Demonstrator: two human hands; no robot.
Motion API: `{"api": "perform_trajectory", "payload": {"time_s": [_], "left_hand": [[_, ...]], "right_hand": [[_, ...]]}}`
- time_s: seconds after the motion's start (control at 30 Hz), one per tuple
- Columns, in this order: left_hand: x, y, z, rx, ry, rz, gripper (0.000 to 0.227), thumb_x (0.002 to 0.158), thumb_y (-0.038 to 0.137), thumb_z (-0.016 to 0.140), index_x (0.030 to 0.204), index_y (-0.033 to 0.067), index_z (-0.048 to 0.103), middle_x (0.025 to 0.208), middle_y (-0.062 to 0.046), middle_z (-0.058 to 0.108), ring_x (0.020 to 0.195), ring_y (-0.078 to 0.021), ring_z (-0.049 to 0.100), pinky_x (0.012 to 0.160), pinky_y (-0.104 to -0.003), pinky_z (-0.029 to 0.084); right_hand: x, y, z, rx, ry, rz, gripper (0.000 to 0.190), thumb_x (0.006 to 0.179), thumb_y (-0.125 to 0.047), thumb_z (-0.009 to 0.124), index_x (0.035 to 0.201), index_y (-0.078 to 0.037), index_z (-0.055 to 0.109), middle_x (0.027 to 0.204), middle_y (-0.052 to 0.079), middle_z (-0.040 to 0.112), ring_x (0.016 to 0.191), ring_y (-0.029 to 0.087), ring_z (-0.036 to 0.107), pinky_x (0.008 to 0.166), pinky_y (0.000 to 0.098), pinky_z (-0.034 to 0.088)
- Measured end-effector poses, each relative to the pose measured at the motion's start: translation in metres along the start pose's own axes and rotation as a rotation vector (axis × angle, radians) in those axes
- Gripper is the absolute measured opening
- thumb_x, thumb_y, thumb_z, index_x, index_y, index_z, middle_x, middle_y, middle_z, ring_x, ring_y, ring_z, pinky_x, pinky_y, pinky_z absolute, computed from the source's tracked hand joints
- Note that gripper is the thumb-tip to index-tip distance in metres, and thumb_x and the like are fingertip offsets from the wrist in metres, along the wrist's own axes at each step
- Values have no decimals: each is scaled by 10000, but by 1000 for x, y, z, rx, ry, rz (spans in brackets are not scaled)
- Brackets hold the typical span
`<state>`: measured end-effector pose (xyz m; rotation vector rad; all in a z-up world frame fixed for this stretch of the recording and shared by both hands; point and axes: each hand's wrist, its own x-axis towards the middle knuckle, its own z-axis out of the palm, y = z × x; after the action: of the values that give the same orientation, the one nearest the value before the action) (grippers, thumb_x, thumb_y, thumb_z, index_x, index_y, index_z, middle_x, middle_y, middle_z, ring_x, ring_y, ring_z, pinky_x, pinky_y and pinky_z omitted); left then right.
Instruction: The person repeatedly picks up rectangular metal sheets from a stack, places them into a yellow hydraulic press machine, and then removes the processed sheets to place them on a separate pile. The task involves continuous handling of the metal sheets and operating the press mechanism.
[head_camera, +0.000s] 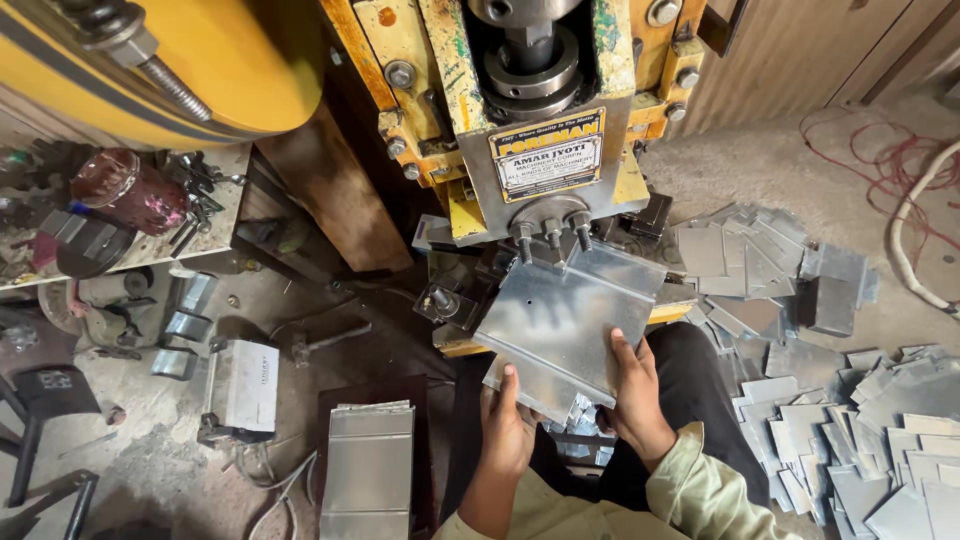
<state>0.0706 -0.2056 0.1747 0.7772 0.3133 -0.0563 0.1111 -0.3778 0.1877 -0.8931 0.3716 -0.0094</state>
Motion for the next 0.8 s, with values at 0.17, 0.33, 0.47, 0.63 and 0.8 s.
{"api": "perform_trajectory", "payload": {"time_s": [0.17,0.33,0.47,0.63,0.8], "left_hand": [[-5,10,10,-22,-28,-55,480,1022,420,540,1372,92,525,1137,-44,675,929,-151,664,670,-308,546],[-8,50,19,-258,117,-130,746,930,611,313,1327,31,566,1180,-122,704,1057,-216,716,858,-377,625],[3,57,-9,-20,-148,-164,741,972,599,358,1380,13,557,1174,-133,718,989,-212,730,792,-333,623],[29,8,-28,215,-205,-12,516,1124,318,620,1366,-108,460,1030,-137,635,785,-242,695,588,-382,614],[11,-4,15,156,-72,-96,558,966,277,590,1431,89,348,1070,-111,685,847,-254,774,690,-409,672]], "right_hand": [[-2,-5,-2,-38,-9,20,373,1039,-246,547,1321,-2,535,1171,100,650,1025,183,646,885,345,537],[-12,-24,-18,-159,4,133,494,936,-242,617,1364,-6,549,1214,104,679,1069,201,671,923,341,539],[14,-44,-61,-167,-46,392,552,890,-288,666,1354,-1,587,1169,152,678,1020,277,676,895,407,551],[51,-57,-74,47,18,433,697,985,-569,561,1312,46,601,1165,197,670,996,326,657,880,458,541],[4,-60,-56,356,160,255,723,926,-632,483,1288,-22,620,1219,179,690,1067,323,685,883,471,568]]}}
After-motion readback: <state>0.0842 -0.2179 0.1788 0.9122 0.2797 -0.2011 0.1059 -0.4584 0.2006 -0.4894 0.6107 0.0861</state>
